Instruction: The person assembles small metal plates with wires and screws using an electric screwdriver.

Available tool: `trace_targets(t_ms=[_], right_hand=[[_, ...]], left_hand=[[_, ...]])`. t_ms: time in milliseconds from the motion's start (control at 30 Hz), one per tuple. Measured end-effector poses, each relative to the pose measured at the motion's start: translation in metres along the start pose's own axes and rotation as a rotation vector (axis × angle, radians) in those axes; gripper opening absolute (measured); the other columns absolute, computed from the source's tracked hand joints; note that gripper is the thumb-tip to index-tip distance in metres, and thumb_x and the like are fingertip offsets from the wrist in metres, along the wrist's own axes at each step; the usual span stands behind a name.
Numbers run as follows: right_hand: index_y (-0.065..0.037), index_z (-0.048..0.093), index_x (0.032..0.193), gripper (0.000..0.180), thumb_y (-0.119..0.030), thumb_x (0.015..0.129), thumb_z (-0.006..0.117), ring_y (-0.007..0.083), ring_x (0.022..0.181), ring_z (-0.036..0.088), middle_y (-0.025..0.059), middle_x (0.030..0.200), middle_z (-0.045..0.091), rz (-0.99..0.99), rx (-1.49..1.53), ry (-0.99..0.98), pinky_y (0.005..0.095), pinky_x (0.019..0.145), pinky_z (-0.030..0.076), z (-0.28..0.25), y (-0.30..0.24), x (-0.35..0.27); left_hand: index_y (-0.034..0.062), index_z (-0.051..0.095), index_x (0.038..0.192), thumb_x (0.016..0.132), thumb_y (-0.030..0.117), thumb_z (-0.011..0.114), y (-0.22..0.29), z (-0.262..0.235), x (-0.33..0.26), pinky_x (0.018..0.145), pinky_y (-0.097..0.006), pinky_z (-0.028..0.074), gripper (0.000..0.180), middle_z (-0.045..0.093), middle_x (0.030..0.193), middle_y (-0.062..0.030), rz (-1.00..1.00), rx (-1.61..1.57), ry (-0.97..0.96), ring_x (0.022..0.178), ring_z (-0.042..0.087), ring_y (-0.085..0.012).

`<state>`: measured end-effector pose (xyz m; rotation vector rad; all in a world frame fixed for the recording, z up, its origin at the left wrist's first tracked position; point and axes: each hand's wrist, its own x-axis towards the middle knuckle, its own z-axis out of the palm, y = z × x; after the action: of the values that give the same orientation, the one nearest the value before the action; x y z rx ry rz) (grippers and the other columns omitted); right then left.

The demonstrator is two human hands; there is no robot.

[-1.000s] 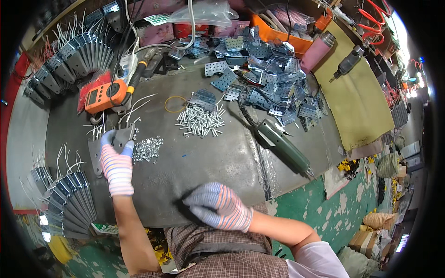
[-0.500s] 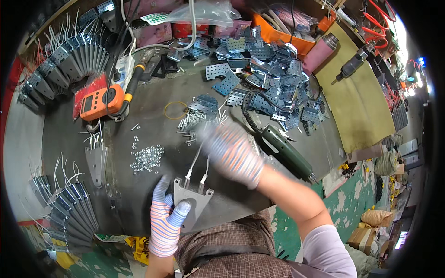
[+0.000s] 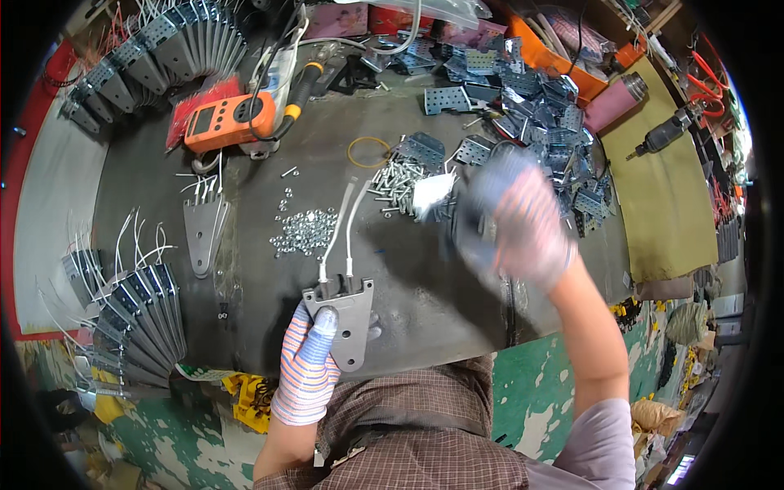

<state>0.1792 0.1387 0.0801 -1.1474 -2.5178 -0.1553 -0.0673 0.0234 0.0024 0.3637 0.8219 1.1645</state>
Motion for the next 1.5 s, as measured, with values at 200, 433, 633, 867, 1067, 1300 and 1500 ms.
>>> trace_targets(t_ms=[200,433,633,867,1067,1300,1500], right_hand=[[-0.010,0.061,0.080,0.020,-0.026,0.070,0.068,0.0295,0.078,0.058,0.0085,0.075,0.056,-0.085,0.175,-0.118,0.0436,0.082,0.044,0.039,-0.053,-0.080],[-0.009,0.064,0.088,0.020,-0.017,0.073,0.074,0.0295,0.073,0.055,0.0101,0.077,0.057,0.528,0.501,0.271,0.0401,0.069,0.042,0.043,-0.071,-0.075],[-0.010,0.064,0.083,0.018,-0.018,0.071,0.075,0.0288,0.068,0.054,0.0087,0.073,0.056,0.380,0.459,0.317,0.0406,0.063,0.041,0.058,-0.070,-0.057],[-0.010,0.066,0.082,0.019,-0.022,0.070,0.075,0.0285,0.070,0.055,0.0087,0.074,0.057,0.349,0.397,0.235,0.0408,0.065,0.041,0.055,-0.071,-0.064],[-0.013,0.066,0.089,0.016,-0.023,0.077,0.069,0.0289,0.083,0.056,0.0081,0.083,0.059,0.300,0.416,0.183,0.0395,0.076,0.042,0.054,-0.055,-0.050],[-0.012,0.063,0.088,0.013,-0.016,0.075,0.064,0.0275,0.091,0.058,0.0082,0.092,0.060,0.141,-0.173,-0.106,0.0411,0.079,0.044,0.068,-0.002,-0.016],[-0.011,0.061,0.092,0.016,-0.016,0.078,0.061,0.0267,0.090,0.060,0.0090,0.091,0.061,0.036,-0.134,-0.194,0.0397,0.078,0.046,0.061,0.002,-0.021]], left_hand=[[0.0045,0.047,0.129,0.091,0.021,0.060,0.004,0.009,-0.005,0.090,-0.056,0.050,0.044,0.056,0.122,-0.0206,-0.137,-0.120,-0.032,0.104,0.060,-0.0377],[0.0034,0.039,0.135,0.094,0.013,0.051,-0.008,0.020,-0.010,0.092,-0.042,0.051,0.044,0.056,0.121,-0.0158,-0.157,0.055,-0.090,0.109,0.059,-0.0262],[0.0005,0.044,0.130,0.094,0.016,0.053,-0.015,0.038,-0.013,0.092,-0.038,0.050,0.040,0.058,0.117,-0.0116,-0.240,0.090,-0.188,0.105,0.059,-0.0204],[0.0024,0.048,0.121,0.095,0.023,0.054,-0.018,0.044,-0.011,0.081,-0.037,0.055,0.034,0.062,0.107,-0.0107,-0.256,0.126,-0.128,0.095,0.062,-0.0195],[0.0020,0.049,0.116,0.097,0.032,0.050,-0.020,0.030,0.000,0.058,-0.037,0.058,0.036,0.064,0.091,-0.0146,-0.011,0.240,0.044,0.070,0.067,-0.0250],[0.0023,0.055,0.116,0.094,0.037,0.054,-0.015,-0.001,0.016,0.056,-0.039,0.059,0.041,0.065,0.095,-0.0160,0.064,0.066,0.163,0.071,0.067,-0.0285],[0.0033,0.055,0.114,0.094,0.037,0.054,-0.017,0.003,0.014,0.057,-0.038,0.058,0.039,0.065,0.094,-0.0146,0.089,0.071,0.140,0.073,0.067,-0.0274]])
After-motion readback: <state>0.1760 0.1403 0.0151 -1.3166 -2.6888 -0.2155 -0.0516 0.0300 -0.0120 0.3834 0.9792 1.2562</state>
